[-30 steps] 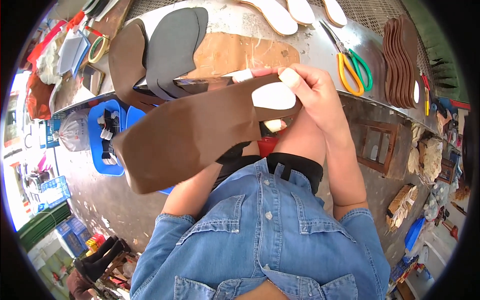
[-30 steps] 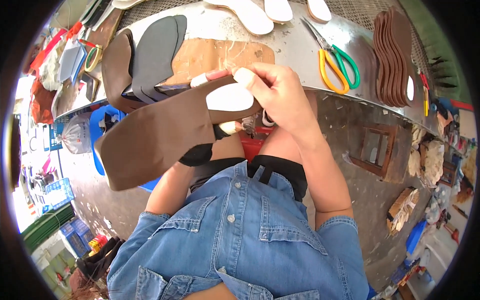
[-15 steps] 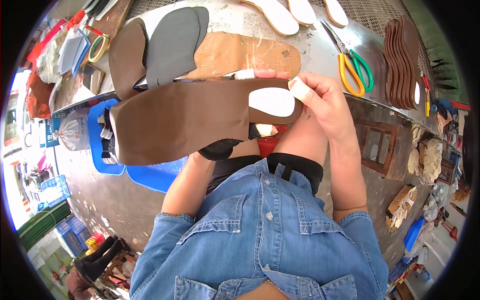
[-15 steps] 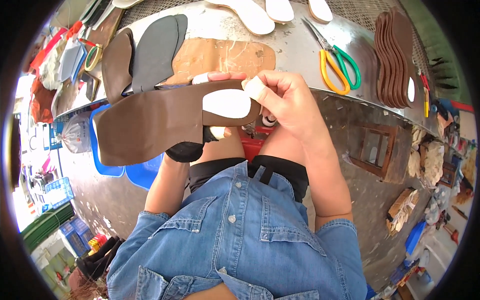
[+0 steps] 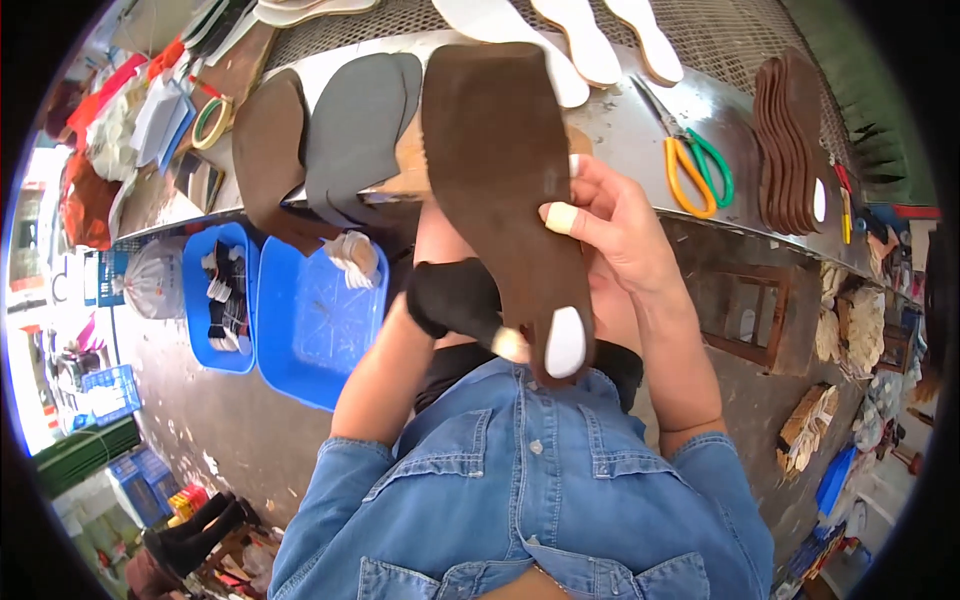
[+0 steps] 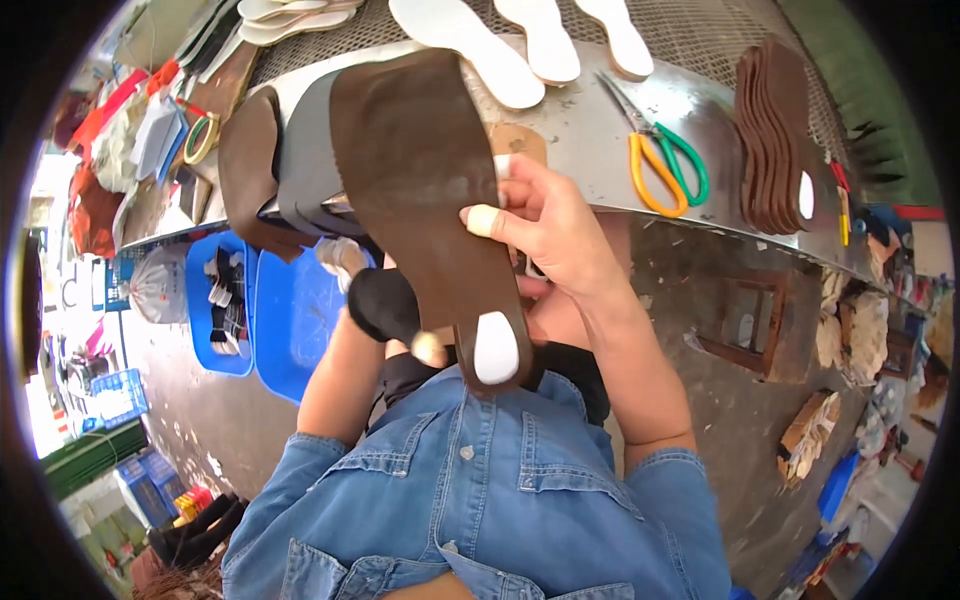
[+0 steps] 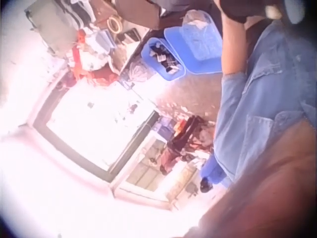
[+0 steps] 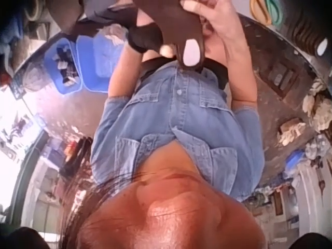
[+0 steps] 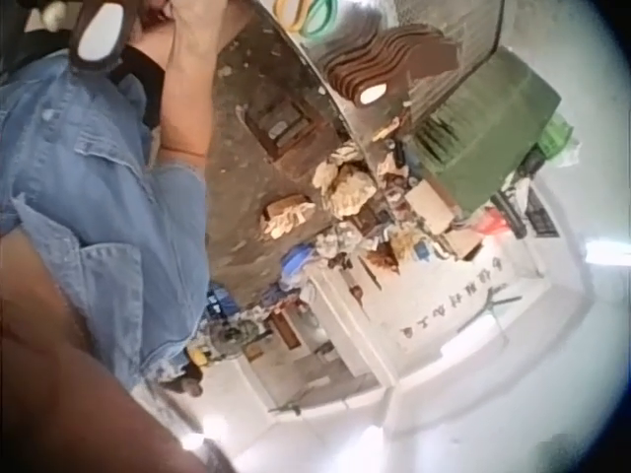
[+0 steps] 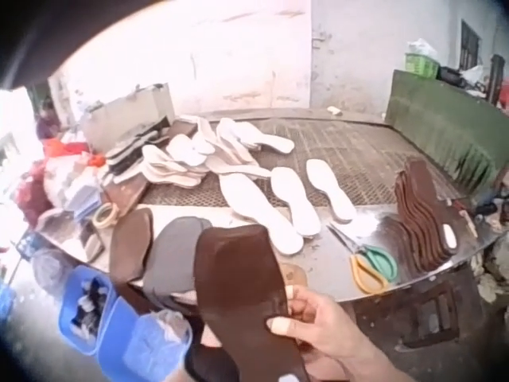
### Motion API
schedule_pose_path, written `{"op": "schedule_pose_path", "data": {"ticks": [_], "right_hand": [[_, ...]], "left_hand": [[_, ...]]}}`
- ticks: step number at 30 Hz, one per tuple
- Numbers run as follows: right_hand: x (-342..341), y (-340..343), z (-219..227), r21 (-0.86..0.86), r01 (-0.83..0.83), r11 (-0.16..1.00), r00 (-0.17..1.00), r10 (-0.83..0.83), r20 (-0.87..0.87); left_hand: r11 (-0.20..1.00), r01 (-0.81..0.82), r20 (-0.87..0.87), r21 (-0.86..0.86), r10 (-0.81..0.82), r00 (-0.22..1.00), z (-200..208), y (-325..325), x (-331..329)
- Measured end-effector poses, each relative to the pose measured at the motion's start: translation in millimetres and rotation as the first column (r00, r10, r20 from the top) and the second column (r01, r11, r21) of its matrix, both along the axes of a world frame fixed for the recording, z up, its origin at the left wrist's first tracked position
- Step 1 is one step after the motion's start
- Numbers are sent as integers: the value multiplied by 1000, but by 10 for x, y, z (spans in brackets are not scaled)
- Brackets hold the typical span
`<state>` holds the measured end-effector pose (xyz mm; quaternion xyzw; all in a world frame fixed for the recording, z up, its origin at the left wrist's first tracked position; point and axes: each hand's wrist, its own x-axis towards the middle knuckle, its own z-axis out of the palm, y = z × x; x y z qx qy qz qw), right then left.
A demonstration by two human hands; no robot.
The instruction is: The recorder is assembling and prepping shoe soles and insoles using adhesive and a cleaning sponge.
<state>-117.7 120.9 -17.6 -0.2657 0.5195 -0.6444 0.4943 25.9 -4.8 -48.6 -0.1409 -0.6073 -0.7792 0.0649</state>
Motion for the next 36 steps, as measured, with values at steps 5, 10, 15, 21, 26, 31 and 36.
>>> {"op": "schedule_pose_path", "data": {"ticks": [5, 10, 15, 21, 26, 31, 36], "right_hand": [[-37, 44, 26, 37, 121, 992, 980, -113, -164], [-14, 9, 4, -7, 116, 993, 968, -115, -223], [-253, -100, 14, -34, 230, 973, 905, -226, -361], [16, -52, -93, -177, -13, 984, 923, -56, -380], [-182, -287, 55, -211, 93, 973, 917, -167, -361], [-356, -346, 110, -118, 262, 958, 910, -286, -299], [-80, -137, -129, -1, 99, 995, 978, -97, -186]], "left_hand": [[836, -498, 462, 233, 355, 813, 111, -70, 44], [807, -575, 450, -135, 567, 690, 242, 61, -23], [812, -577, 440, -88, 551, 709, 272, 125, -28], [729, -671, 549, -131, 617, 563, 273, 100, -31], [729, -655, 375, -198, 674, 637, 163, 120, -38], [710, -670, 482, -216, 674, 559, 123, 38, -99], [678, -724, 487, 131, 592, 642, 217, 23, -160]]}}
